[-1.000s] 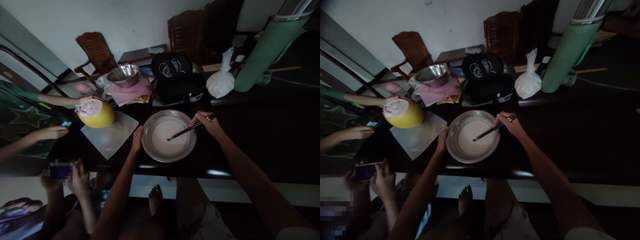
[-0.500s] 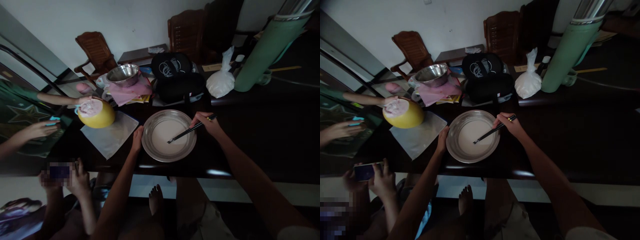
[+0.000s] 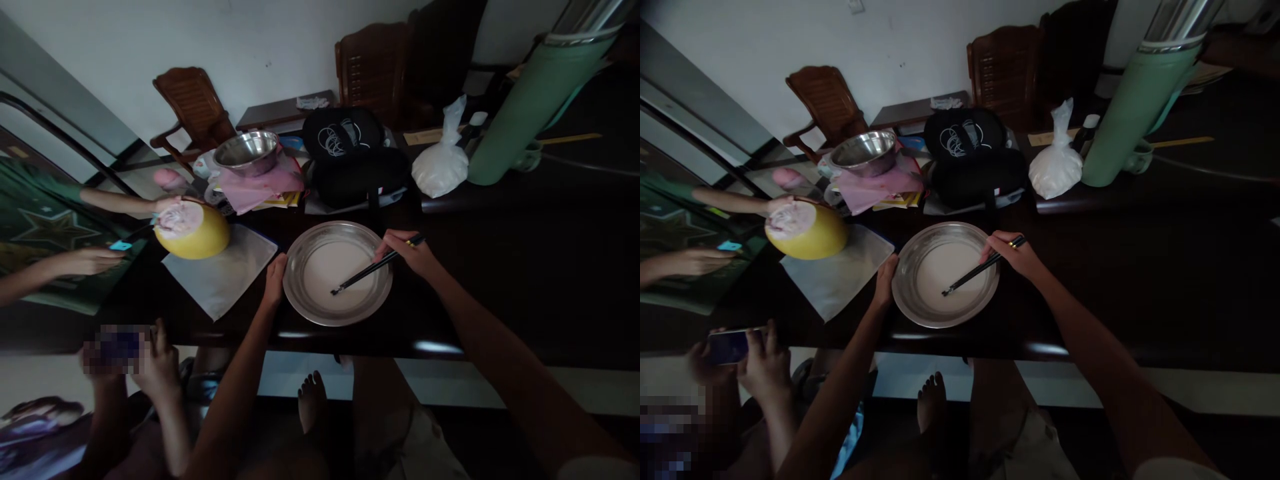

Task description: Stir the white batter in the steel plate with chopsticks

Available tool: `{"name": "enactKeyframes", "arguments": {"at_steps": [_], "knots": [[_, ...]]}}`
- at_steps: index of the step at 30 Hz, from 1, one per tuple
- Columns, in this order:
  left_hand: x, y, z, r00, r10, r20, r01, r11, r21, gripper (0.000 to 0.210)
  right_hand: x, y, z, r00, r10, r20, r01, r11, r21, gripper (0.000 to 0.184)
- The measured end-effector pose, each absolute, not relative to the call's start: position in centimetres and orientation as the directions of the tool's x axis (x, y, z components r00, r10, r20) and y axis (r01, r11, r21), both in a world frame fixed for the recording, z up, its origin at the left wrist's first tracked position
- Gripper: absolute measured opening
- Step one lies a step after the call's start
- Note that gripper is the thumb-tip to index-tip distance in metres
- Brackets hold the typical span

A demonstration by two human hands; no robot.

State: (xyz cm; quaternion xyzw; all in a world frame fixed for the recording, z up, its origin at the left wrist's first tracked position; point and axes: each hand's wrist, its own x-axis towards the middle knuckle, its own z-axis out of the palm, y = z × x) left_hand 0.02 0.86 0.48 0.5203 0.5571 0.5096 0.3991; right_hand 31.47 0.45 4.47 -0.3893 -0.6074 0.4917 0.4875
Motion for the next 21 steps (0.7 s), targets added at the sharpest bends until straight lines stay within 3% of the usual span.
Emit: {"name": "enactKeyframes", "arguments": {"at_steps": [7,13,18,21], "knots": [[0.04,0.66,0.69,-0.132,0.990,0.055,0.159,-0.034,0.987,0.049,31.80,0.71,4.41,-0.093,0.969,0.229,-0.011,0.229,-0.973,0.040],[0.21,0.68,0.96,-0.150,0.987,0.052,0.146,-0.030,0.989,0.047,31.52,0.59,4.27,-0.226,0.951,0.209,-0.003,0.214,-0.977,0.039],[0.13,0.76,0.79,-0.146,0.987,0.070,0.148,-0.048,0.988,0.046,31.79,0.84,4.34,-0.100,0.969,0.226,0.017,0.229,-0.973,0.040],[0.06,0.74,0.73,-0.136,0.988,0.067,0.160,-0.045,0.986,0.046,31.71,0.70,4.44,-0.133,0.969,0.208,-0.008,0.209,-0.978,0.043]]}}
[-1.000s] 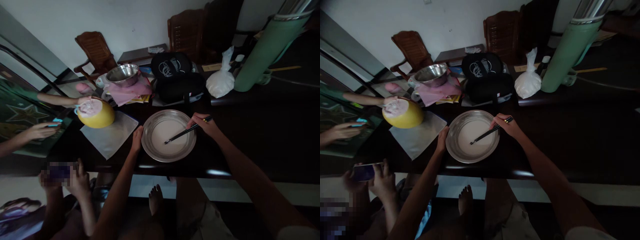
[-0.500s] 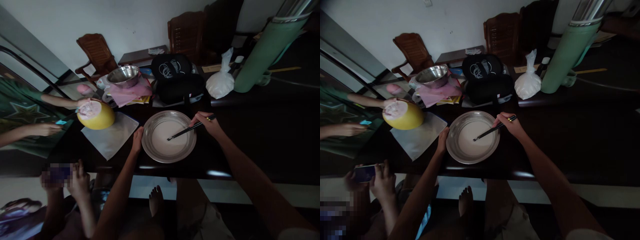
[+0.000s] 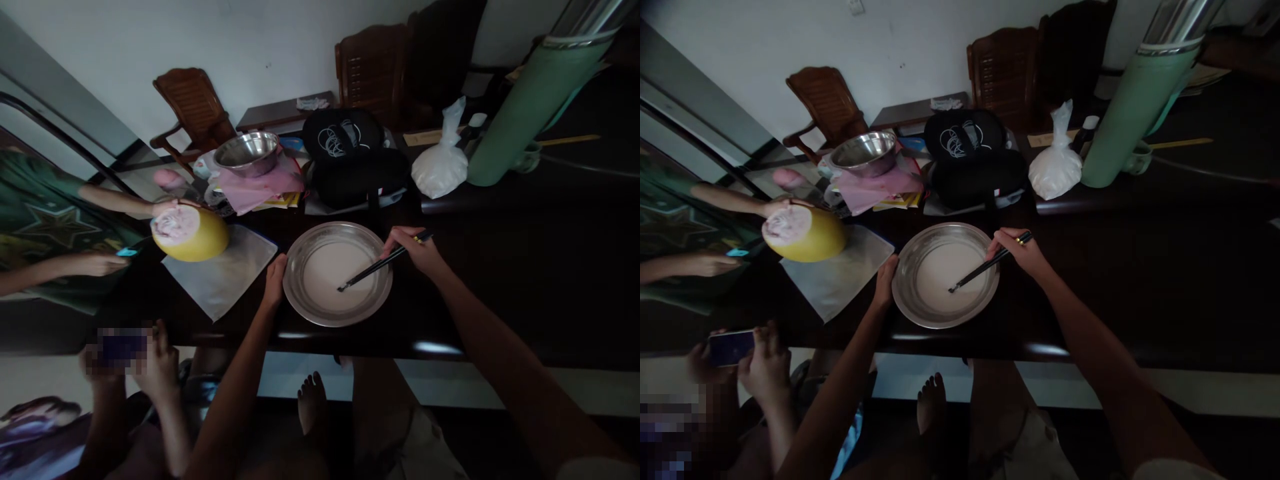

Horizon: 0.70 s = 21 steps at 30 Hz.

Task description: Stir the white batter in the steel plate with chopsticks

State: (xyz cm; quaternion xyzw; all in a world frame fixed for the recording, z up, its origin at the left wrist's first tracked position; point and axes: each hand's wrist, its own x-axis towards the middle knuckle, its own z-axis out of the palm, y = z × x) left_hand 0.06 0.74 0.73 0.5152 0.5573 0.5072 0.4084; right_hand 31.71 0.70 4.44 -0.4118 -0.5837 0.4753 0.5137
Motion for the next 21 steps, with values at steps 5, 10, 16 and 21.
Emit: {"name": "enactKeyframes", "arguments": {"at_steps": [5,10,16,21], "knots": [[0.10,0.69,0.85,-0.135,0.988,0.074,0.166,-0.051,0.985,0.048,31.42,0.55,4.54,-0.209,0.954,0.214,-0.010,0.217,-0.976,0.040],[0.17,0.72,0.82,-0.138,0.987,0.079,0.148,-0.058,0.987,0.050,31.76,0.76,4.43,-0.094,0.969,0.228,0.005,0.230,-0.973,0.041],[0.20,0.69,0.90,-0.139,0.987,0.076,0.164,-0.053,0.985,0.049,31.38,0.54,4.13,-0.236,0.950,0.203,-0.006,0.208,-0.978,0.039],[0.03,0.70,0.58,-0.138,0.988,0.072,0.149,-0.051,0.988,0.049,31.68,0.66,4.40,-0.134,0.965,0.225,0.026,0.230,-0.973,0.040]]}}
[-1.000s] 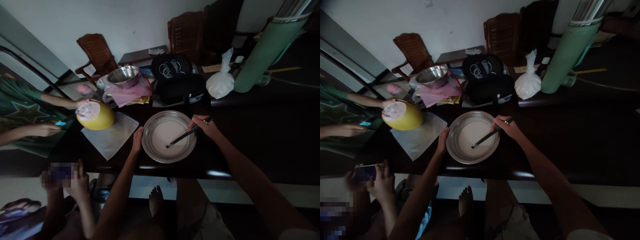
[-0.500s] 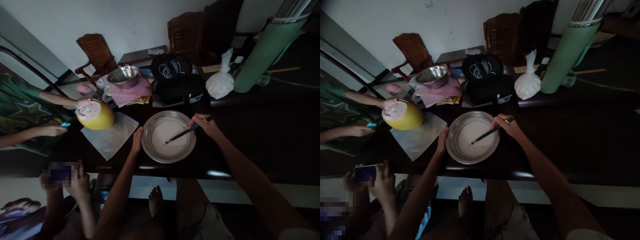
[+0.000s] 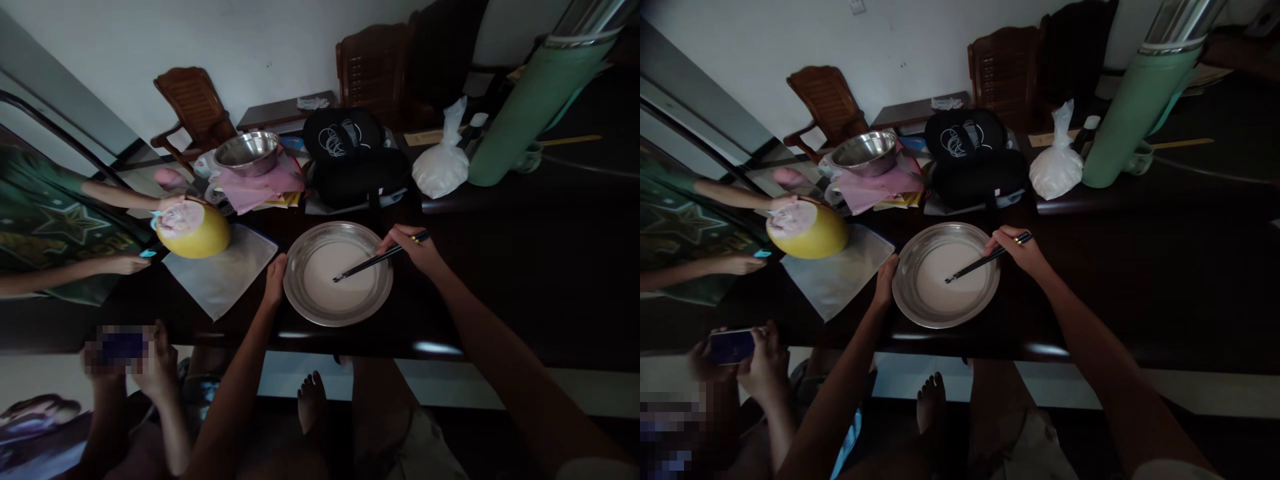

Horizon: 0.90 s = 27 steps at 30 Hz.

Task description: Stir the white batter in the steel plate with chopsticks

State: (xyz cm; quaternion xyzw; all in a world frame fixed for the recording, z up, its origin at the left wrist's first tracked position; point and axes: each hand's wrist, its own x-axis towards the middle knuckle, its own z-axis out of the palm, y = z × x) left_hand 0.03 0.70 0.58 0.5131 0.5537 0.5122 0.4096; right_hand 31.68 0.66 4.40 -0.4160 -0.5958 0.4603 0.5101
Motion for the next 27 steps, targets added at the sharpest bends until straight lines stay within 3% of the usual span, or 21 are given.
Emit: {"name": "enactKeyframes", "arguments": {"at_steps": [7,12,14,18,20,24,27], "knots": [[-0.10,0.80,0.41,-0.144,0.987,0.072,0.165,-0.047,0.985,0.046,31.48,0.54,4.39,-0.248,0.941,0.229,0.070,0.253,-0.965,0.040],[0.05,0.78,0.52,-0.144,0.987,0.073,0.165,-0.049,0.985,0.047,32.05,0.79,4.38,-0.094,0.966,0.241,0.026,0.244,-0.969,0.040],[0.06,0.76,0.53,-0.135,0.987,0.083,0.167,-0.060,0.984,0.047,32.03,0.68,4.49,-0.118,0.964,0.238,-0.002,0.240,-0.971,0.041],[0.15,0.73,0.76,-0.132,0.988,0.085,0.176,-0.061,0.982,0.046,31.57,0.47,4.61,-0.264,0.929,0.258,0.129,0.299,-0.945,0.041],[0.23,0.72,0.92,-0.143,0.987,0.074,0.177,-0.048,0.983,0.047,31.59,0.58,4.57,-0.239,0.932,0.272,0.167,0.315,-0.934,0.039],[0.22,0.70,0.90,-0.163,0.985,0.064,0.167,-0.037,0.985,0.048,32.06,0.78,4.51,-0.093,0.967,0.238,0.046,0.243,-0.969,0.041],[0.06,0.72,0.62,-0.153,0.987,0.049,0.154,-0.025,0.988,0.049,31.92,0.61,4.53,-0.160,0.962,0.220,0.028,0.227,-0.973,0.044]]}}
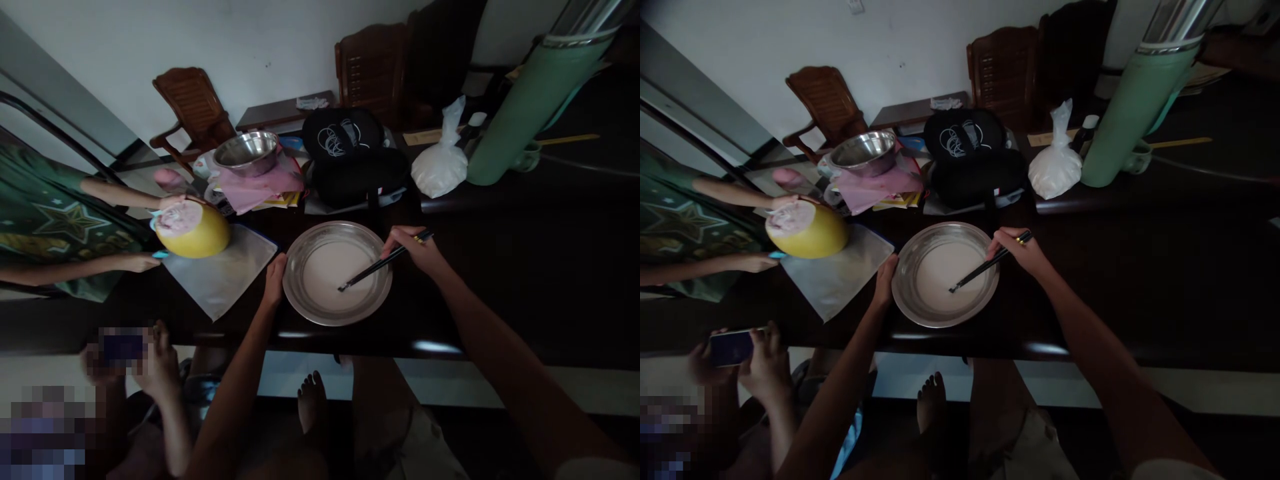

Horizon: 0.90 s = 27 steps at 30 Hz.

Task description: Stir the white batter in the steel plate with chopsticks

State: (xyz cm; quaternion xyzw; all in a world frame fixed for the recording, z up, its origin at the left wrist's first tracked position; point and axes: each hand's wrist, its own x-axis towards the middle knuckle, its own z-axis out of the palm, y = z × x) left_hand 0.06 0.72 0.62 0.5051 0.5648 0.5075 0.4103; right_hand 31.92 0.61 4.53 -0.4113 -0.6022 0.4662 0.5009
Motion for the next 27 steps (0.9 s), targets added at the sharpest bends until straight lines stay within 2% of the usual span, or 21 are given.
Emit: {"name": "enactKeyframes", "arguments": {"at_steps": [2,4,8,10,12,15,18,22,27], "knots": [[-0.05,0.75,0.48,-0.140,0.988,0.062,0.154,-0.040,0.987,0.049,31.64,0.51,4.52,-0.235,0.946,0.222,0.083,0.247,-0.965,0.043],[-0.09,0.79,0.47,-0.134,0.988,0.081,0.160,-0.059,0.985,0.050,31.54,0.57,4.49,-0.238,0.941,0.242,0.136,0.279,-0.951,0.040],[0.02,0.75,0.71,-0.134,0.989,0.070,0.164,-0.048,0.985,0.048,32.10,0.92,4.52,-0.063,0.965,0.253,0.080,0.258,-0.963,0.040],[0.12,0.69,0.84,-0.146,0.988,0.055,0.155,-0.032,0.987,0.047,32.29,0.91,4.57,-0.039,0.968,0.246,0.034,0.248,-0.968,0.043],[0.19,0.62,0.93,-0.162,0.986,0.044,0.140,-0.021,0.990,0.045,32.16,0.74,4.61,-0.107,0.967,0.233,0.021,0.236,-0.972,0.044],[0.27,0.58,1.00,-0.175,0.984,0.033,0.134,-0.009,0.991,0.044,31.67,0.48,4.68,-0.233,0.947,0.222,0.085,0.247,-0.965,0.041],[0.28,0.59,1.03,-0.171,0.985,0.037,0.142,-0.013,0.990,0.044,31.60,0.57,4.70,-0.188,0.951,0.245,0.133,0.272,-0.953,0.038],[0.14,0.61,0.91,-0.159,0.986,0.046,0.143,-0.023,0.989,0.042,31.93,0.79,4.63,-0.072,0.973,0.220,0.036,0.223,-0.974,0.040],[0.04,0.65,0.82,-0.165,0.985,0.052,0.143,-0.028,0.989,0.044,31.59,0.54,4.54,-0.225,0.954,0.197,0.024,0.207,-0.978,0.042]]}}
